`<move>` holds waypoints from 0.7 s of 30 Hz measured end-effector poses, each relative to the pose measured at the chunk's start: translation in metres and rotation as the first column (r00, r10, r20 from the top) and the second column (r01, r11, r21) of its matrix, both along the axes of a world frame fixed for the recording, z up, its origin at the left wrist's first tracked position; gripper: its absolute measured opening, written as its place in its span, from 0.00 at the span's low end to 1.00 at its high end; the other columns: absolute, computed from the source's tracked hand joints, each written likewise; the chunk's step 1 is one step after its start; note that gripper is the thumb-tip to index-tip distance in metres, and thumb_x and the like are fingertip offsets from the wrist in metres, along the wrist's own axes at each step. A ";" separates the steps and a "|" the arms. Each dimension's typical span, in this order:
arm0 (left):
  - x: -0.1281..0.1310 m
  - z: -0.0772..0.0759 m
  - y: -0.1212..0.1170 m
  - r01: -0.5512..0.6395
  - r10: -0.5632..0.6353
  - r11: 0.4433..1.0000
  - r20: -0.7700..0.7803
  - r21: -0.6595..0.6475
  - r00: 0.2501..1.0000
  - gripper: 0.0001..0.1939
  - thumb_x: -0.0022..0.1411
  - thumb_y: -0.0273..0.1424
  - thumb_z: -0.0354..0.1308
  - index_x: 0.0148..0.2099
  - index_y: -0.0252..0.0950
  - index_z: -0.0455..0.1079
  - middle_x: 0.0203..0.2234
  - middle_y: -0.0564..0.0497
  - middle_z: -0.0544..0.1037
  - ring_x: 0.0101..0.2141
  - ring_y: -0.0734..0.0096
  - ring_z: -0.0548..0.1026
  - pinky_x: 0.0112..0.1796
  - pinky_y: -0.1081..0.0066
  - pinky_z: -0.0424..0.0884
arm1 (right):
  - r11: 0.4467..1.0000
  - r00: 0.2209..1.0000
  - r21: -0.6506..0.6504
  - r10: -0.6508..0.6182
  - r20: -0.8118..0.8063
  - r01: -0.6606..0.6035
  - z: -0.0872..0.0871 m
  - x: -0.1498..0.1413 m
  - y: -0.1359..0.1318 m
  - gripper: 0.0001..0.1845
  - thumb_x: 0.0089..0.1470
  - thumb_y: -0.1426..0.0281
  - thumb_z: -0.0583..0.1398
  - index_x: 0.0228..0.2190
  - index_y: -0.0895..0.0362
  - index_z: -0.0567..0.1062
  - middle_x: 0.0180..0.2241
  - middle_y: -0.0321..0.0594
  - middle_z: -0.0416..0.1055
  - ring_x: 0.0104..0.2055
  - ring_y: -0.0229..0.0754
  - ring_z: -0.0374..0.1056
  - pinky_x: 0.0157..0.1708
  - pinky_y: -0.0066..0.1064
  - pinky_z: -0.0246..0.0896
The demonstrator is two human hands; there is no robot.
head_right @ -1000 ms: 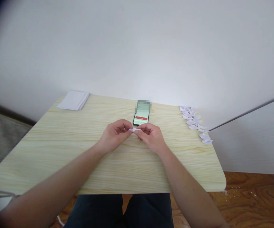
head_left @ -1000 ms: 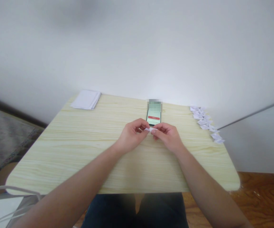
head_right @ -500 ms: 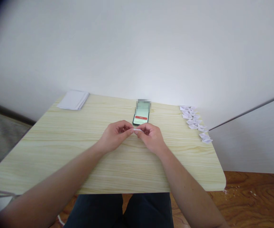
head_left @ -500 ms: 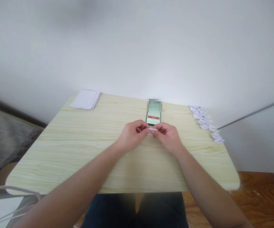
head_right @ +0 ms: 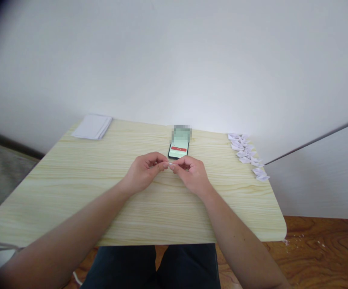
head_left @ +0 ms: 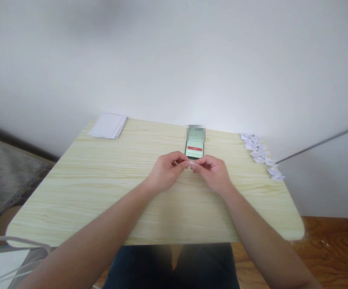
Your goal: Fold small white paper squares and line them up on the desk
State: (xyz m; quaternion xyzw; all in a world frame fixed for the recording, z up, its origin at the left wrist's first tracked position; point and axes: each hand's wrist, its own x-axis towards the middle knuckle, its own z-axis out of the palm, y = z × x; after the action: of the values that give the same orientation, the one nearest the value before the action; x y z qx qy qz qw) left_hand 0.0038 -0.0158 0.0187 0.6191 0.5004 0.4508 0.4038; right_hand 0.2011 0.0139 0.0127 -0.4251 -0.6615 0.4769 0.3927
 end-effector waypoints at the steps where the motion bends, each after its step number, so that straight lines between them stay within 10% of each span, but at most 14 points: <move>1: -0.001 0.000 0.000 0.014 -0.014 1.000 0.017 -0.002 1.000 0.12 0.66 0.39 0.60 0.38 0.35 0.76 0.32 0.50 0.79 0.34 0.68 0.74 0.36 0.68 0.68 | 1.000 1.000 -0.011 -0.001 -0.006 0.001 0.001 0.000 0.000 0.13 0.52 0.58 0.70 0.31 0.56 0.81 0.28 0.39 0.79 0.30 0.40 0.72 0.31 0.30 0.65; 21: -0.005 -0.004 0.005 0.039 -0.036 0.999 0.068 -0.036 0.997 0.09 0.66 0.36 0.60 0.37 0.35 0.73 0.28 0.52 0.75 0.30 0.72 0.71 0.34 0.70 0.67 | 0.989 0.983 -0.130 0.049 -0.175 -0.072 -0.001 0.003 0.007 0.12 0.55 0.59 0.68 0.33 0.56 0.80 0.29 0.38 0.80 0.28 0.40 0.75 0.33 0.33 0.72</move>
State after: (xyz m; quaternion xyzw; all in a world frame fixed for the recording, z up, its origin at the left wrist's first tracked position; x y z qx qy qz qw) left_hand -0.0014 -0.0108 0.0145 0.6052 0.4832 0.4543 0.4403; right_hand 0.2036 0.0209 0.0117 -0.3879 -0.6041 0.5671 0.4037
